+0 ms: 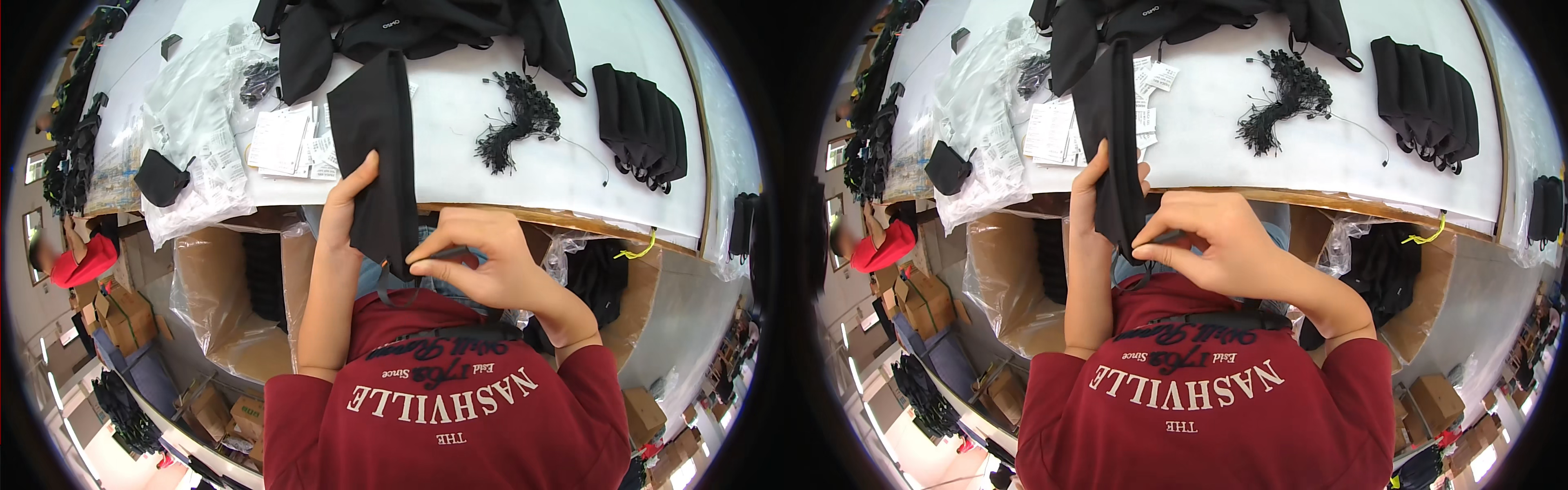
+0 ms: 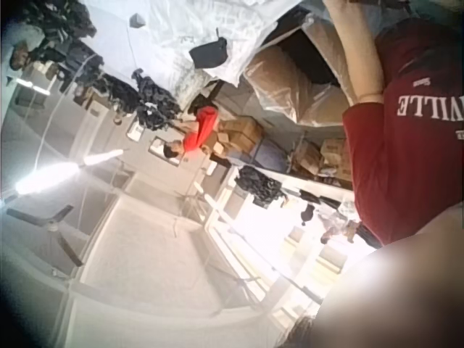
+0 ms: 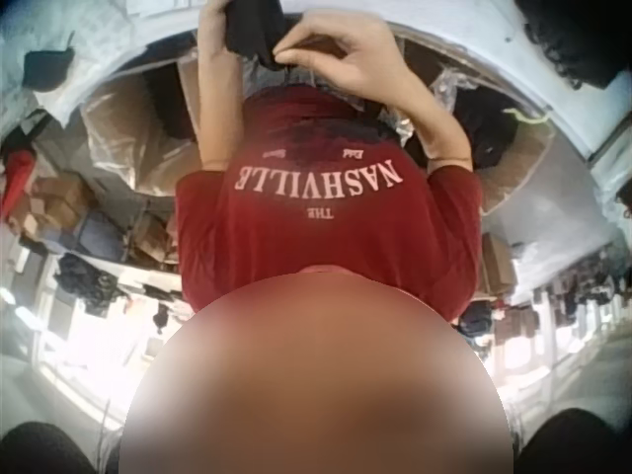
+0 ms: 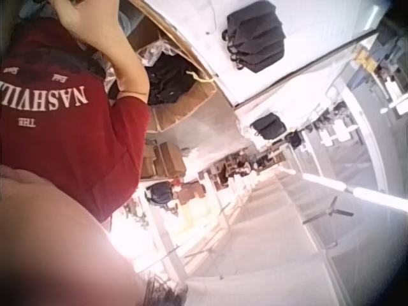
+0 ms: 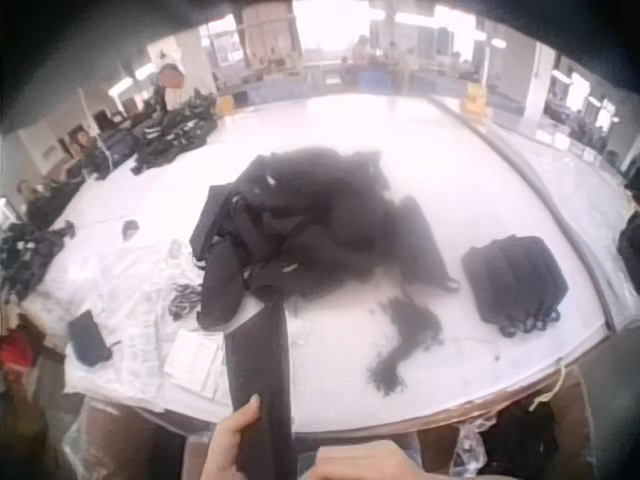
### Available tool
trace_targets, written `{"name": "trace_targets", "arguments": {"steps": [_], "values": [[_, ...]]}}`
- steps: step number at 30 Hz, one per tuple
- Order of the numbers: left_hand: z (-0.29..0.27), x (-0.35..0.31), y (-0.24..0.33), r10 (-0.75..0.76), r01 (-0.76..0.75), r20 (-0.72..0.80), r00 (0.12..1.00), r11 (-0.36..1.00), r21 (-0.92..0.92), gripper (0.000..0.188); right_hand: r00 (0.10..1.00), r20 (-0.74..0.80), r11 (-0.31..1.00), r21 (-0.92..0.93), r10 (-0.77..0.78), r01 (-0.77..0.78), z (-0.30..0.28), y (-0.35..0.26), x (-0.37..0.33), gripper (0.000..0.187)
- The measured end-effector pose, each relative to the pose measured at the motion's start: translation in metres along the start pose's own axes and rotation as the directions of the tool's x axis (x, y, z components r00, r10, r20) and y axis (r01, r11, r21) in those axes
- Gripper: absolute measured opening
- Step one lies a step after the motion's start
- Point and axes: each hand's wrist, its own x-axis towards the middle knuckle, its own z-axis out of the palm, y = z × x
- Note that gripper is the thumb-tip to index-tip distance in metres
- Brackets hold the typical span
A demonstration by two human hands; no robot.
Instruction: Packing sunglasses into soft cases and attaching tags in a manufacturing setting.
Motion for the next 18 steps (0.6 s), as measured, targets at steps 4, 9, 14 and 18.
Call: {"name": "trace_targets", "arguments": {"steps": [4, 9, 14, 18], "values": [[0.015, 0.000, -0.006, -0.061, 0.068, -0.187, 0.980, 0.997, 0.034, 0.030, 0.993, -0.111, 0.996, 0.081, -0.026, 0.035, 0.002, 0.007, 0.004, 0.011], [-0.012, 0.005, -0.005, -0.100, 0.158, 0.233, 0.967, 0.957, -0.242, 0.031, 0.995, -0.092, 0.994, 0.103, 0.027, -0.017, 0.003, 0.005, 0.006, 0.009], [-0.002, 0.003, -0.004, -0.027, 0.029, -0.060, 0.998, 0.999, 0.023, 0.028, 0.996, 0.011, 0.994, 0.071, 0.085, -0.085, 0.004, 0.004, 0.000, 0.009], [-0.015, 0.011, 0.000, -0.041, 0.046, 0.036, 0.998, 0.990, -0.135, 0.028, 0.993, -0.121, 0.999, -0.049, 0.000, -0.006, 0.002, 0.008, 0.004, 0.012]]}}
